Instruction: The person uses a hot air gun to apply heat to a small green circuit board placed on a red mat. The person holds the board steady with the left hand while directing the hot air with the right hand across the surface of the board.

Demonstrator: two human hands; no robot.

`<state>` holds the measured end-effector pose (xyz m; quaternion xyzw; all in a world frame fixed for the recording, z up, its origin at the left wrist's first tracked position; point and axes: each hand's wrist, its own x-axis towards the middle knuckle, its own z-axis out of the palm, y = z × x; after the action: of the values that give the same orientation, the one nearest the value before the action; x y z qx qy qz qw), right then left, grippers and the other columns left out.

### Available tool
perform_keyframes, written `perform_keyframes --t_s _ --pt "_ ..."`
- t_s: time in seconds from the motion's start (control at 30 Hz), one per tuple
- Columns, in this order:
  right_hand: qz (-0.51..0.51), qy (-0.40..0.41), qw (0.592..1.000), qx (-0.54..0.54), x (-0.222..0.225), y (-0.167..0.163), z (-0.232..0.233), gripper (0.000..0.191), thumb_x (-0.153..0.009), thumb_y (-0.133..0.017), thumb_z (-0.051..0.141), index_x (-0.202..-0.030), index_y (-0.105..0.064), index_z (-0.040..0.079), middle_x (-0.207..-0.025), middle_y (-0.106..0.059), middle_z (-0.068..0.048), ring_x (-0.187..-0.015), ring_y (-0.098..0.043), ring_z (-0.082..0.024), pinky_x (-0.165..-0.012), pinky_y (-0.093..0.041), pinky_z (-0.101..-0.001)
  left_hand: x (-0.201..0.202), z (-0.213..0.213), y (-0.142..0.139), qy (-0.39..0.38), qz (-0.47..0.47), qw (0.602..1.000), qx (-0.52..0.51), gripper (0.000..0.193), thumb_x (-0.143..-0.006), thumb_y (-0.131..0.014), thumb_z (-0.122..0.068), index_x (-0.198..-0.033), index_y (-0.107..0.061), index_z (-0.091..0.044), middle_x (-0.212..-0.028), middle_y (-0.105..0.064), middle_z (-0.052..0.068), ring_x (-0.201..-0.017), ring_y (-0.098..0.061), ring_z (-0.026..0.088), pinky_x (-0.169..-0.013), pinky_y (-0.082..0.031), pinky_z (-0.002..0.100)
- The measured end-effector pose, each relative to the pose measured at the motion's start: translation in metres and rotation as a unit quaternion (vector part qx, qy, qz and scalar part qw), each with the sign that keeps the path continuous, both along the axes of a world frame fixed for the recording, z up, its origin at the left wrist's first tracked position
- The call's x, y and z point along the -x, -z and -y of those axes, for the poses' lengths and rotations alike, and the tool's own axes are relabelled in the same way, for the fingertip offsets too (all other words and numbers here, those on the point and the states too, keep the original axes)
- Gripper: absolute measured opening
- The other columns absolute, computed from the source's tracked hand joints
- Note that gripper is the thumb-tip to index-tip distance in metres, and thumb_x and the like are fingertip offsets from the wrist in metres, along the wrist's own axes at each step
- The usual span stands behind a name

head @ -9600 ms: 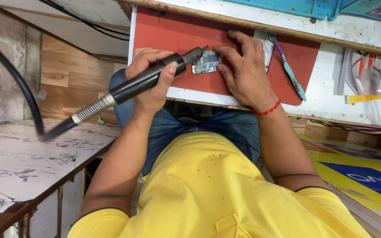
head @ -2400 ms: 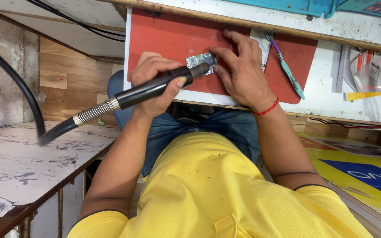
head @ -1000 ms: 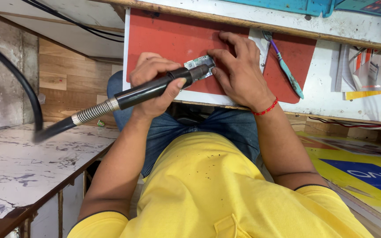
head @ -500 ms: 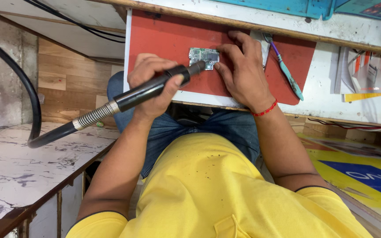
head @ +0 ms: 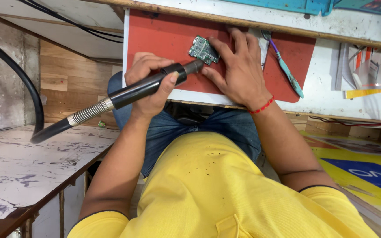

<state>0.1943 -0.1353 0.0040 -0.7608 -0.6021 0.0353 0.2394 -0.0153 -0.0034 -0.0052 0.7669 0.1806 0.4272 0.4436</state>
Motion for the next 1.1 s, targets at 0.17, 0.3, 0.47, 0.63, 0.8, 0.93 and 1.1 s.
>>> perform_keyframes --t_s 0.17,0.3,0.47,0.63,0.8,0.93,1.1 --pt "-0.009 -0.022 1.000 0.006 -0.0032 -0.0011 -0.0022 0.049 -0.084 -0.079 0.025 -0.131 -0.067 0.016 -0.145 -0.047 -0.019 -0.129 -0.043 -0.043 -0.112 -0.035 -0.0557 0.0003 -0.0019 -0.0035 0.034 0.010 0.999 0.033 0.024 -0.096 -0.077 -0.024 -0.103 -0.069 -0.003 -0.100 -0.075 0.010 -0.100 -0.062 0.022 -0.090 -0.052 0.033" --pt "-0.029 -0.062 0.997 -0.024 -0.0066 -0.0011 0.0031 0.053 -0.081 -0.072 0.008 -0.133 -0.067 0.013 -0.150 -0.046 -0.018 -0.134 -0.043 -0.042 -0.117 -0.037 -0.0525 -0.0009 0.0007 -0.0033 -0.044 0.001 0.999 0.032 0.025 -0.098 -0.076 -0.025 -0.105 -0.070 -0.002 -0.101 -0.072 0.010 -0.101 -0.063 0.022 -0.088 -0.053 0.033" --pt "-0.112 -0.026 0.993 -0.040 -0.0083 0.0028 0.0064 0.049 -0.085 -0.072 0.005 -0.133 -0.063 0.002 -0.148 -0.047 -0.021 -0.134 -0.044 -0.042 -0.117 -0.039 -0.0487 -0.0014 0.0010 -0.0011 -0.005 -0.001 1.000 0.006 0.027 -0.097 -0.077 -0.029 -0.103 -0.070 -0.004 -0.100 -0.075 0.009 -0.099 -0.063 0.022 -0.092 -0.053 0.034" --pt "-0.110 -0.001 0.993 -0.043 -0.0089 0.0065 0.0045 0.040 -0.090 -0.069 0.000 -0.129 -0.067 0.003 -0.146 -0.049 -0.019 -0.132 -0.048 -0.039 -0.115 -0.042 -0.0464 0.0000 0.0002 -0.0012 -0.017 0.008 0.999 0.030 0.027 -0.097 -0.077 -0.030 -0.103 -0.070 -0.004 -0.100 -0.075 0.008 -0.099 -0.063 0.021 -0.090 -0.053 0.034" --pt "-0.093 -0.008 0.995 -0.042 -0.0075 0.0048 0.0049 0.038 -0.092 -0.072 0.002 -0.130 -0.068 0.005 -0.145 -0.050 -0.019 -0.131 -0.048 -0.040 -0.113 -0.043 -0.0469 -0.0016 0.0021 0.0001 -0.052 0.000 0.999 0.010 0.026 -0.099 -0.078 -0.028 -0.105 -0.070 -0.004 -0.101 -0.074 0.008 -0.096 -0.063 0.021 -0.090 -0.053 0.033" --pt "-0.082 -0.016 0.996 -0.040 -0.0068 0.0023 0.0040 0.039 -0.092 -0.072 0.001 -0.131 -0.069 0.008 -0.146 -0.050 -0.019 -0.133 -0.047 -0.040 -0.114 -0.042 -0.0474 -0.0006 -0.0017 0.0017 0.014 0.010 0.999 0.033 0.030 -0.096 -0.078 -0.031 -0.103 -0.069 -0.003 -0.100 -0.075 0.009 -0.096 -0.064 0.021 -0.087 -0.053 0.033" --pt "-0.071 -0.022 0.997 -0.033 -0.0064 0.0003 0.0052 0.041 -0.092 -0.073 0.002 -0.133 -0.069 0.009 -0.146 -0.050 -0.020 -0.132 -0.046 -0.041 -0.113 -0.042 -0.0481 -0.0046 -0.0010 0.0059 0.024 0.020 0.999 0.011 0.029 -0.098 -0.079 -0.033 -0.103 -0.071 -0.005 -0.100 -0.075 0.007 -0.096 -0.065 0.020 -0.089 -0.054 0.034"
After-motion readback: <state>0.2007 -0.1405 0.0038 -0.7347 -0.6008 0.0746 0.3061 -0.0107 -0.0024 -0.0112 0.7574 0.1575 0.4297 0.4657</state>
